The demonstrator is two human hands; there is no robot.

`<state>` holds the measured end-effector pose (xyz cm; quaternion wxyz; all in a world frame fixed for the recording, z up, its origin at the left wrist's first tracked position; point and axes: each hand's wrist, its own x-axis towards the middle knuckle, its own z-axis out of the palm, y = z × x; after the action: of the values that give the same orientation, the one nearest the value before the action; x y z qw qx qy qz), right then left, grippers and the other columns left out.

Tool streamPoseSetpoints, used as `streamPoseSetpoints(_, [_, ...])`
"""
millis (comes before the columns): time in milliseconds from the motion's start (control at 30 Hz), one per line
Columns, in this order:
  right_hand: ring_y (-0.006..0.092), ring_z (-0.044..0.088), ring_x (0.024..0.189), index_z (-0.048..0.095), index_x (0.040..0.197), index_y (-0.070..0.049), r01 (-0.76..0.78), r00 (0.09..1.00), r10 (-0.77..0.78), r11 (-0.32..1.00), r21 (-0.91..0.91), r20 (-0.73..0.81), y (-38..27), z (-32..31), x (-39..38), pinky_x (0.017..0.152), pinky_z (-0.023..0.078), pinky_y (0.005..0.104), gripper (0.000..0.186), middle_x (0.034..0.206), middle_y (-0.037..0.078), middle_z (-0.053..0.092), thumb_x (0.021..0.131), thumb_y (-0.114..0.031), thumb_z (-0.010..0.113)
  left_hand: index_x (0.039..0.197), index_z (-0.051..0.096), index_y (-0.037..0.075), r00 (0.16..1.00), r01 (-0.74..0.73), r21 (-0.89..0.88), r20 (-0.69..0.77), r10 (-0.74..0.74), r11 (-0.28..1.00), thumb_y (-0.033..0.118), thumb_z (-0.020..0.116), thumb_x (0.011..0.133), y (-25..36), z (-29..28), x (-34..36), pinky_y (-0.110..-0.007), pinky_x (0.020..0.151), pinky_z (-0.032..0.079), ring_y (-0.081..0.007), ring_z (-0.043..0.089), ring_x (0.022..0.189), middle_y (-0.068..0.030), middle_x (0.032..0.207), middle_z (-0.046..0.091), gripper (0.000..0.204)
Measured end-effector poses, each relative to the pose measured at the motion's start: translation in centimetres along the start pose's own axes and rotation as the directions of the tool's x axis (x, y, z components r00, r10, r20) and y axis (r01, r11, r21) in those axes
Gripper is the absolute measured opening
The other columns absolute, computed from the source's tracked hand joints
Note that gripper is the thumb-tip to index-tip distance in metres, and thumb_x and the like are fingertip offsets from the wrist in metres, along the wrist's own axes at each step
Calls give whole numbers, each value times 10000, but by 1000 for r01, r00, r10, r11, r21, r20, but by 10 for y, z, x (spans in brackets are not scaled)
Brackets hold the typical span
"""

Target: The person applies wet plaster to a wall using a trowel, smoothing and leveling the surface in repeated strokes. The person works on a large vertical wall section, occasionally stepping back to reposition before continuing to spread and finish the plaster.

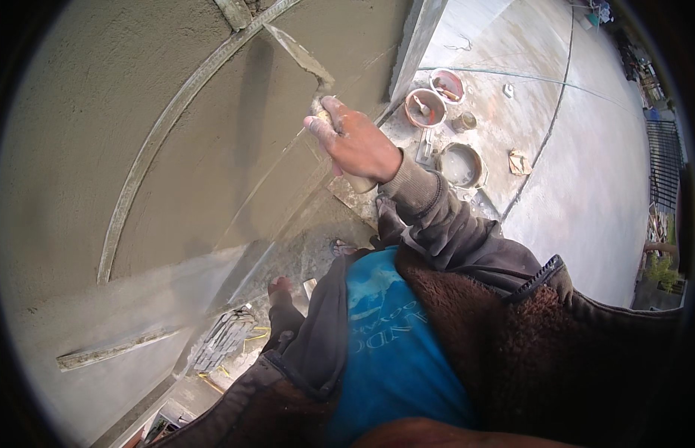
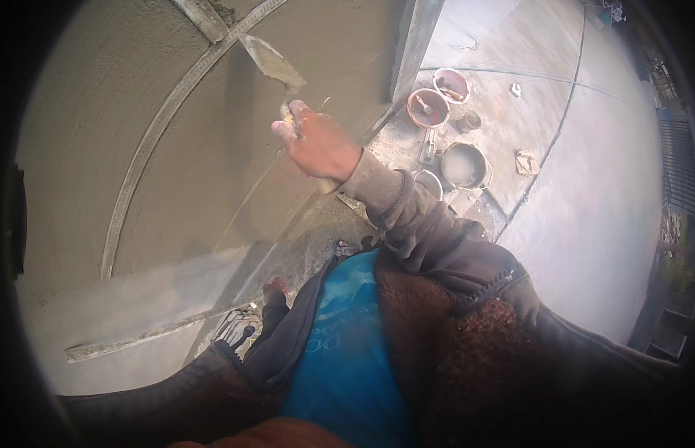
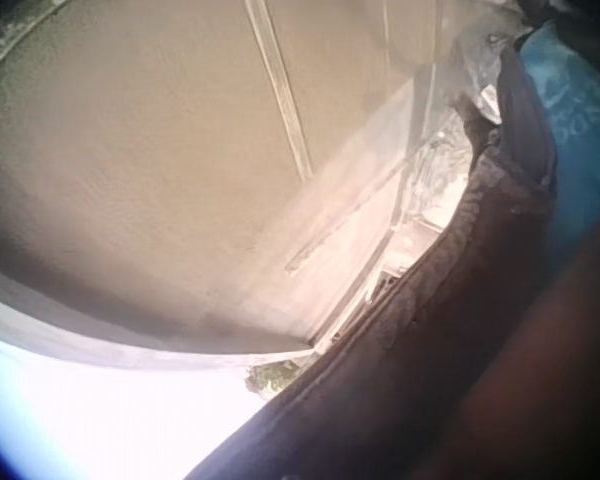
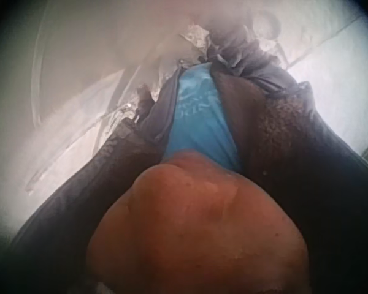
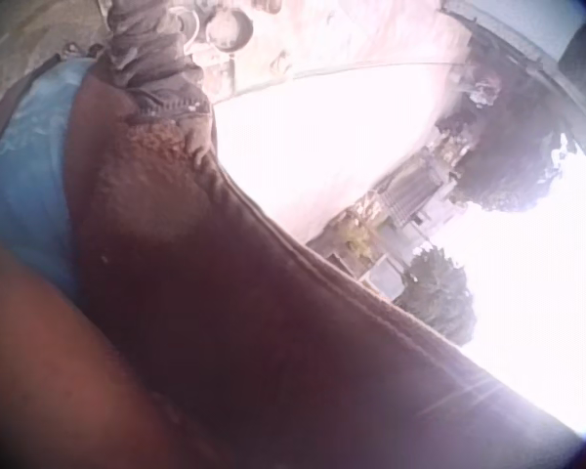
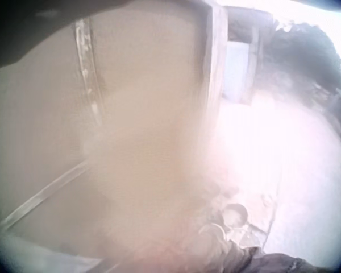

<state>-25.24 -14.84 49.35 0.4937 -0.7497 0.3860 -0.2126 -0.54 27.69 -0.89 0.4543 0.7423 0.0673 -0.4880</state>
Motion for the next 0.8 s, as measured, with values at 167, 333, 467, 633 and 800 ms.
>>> streamPoseSetpoints(167, [298, 681, 591, 480, 1026, 64, 4, 995, -10, 998, -57, -104, 7, -12, 32, 680, 525, 421, 368, 589, 147, 613, 1010, -304, 482, 1069, 672, 68, 971, -231, -27, -60, 229, 973, 207, 566, 951, -9, 9, 17, -366, 495, 486, -210, 633, 600, -112, 837, 693, 211])
streamPoseSetpoints(333, [329, 659, 578, 451, 1017, 47, -2, 996, -6, 996, -86, -89, -2, 31, 17, 673, 515, 435, 359, 738, 233, 621, 1010, -310, 488, 1103, 670, 55, 986, -93, 55, -137, 100, 994, 211, 592, 946, -15, 6, -21, -362, 508, 492, -233, 667, 651, -121, 891, 715, 235])
streamPoseSetpoints(467, [349, 648, 536, 440, 1051, 44, 181, 975, -207, 947, -265, -76, -2, 74, -6, 678, 508, 439, 368, 806, 293, 630, 1007, -317, 493, 1152, 638, 2, 980, 142, 137, -157, -120, 980, 179, 588, 936, -14, 4, -54, -367, 561, 549, -265, 713, 753, -170, 956, 725, 284])
streamPoseSetpoints(633, [259, 634, 520, 465, 1044, 29, -55, 996, 50, 996, 67, 71, -27, 41, -16, 610, 505, 391, 347, 708, 175, 573, 1011, -315, 497, 1153, 638, 7, 982, 158, 54, -114, -151, 986, 217, 556, 935, -29, -19, -36, -375, 540, 514, -253, 711, 739, -164, 983, 732, 314])
streamPoseSetpoints(800, [316, 667, 557, 437, 1196, 129, -64, 997, 68, 986, 156, -22, -31, 51, -2, 586, 534, 405, 476, 742, 230, 638, 1013, -307, 486, 1154, 644, 0, 991, -74, 146, -104, 89, 987, 202, 546, 935, -10, -9, -47, -356, 551, 515, -240, 702, 703, -151, 958, 732, 315])
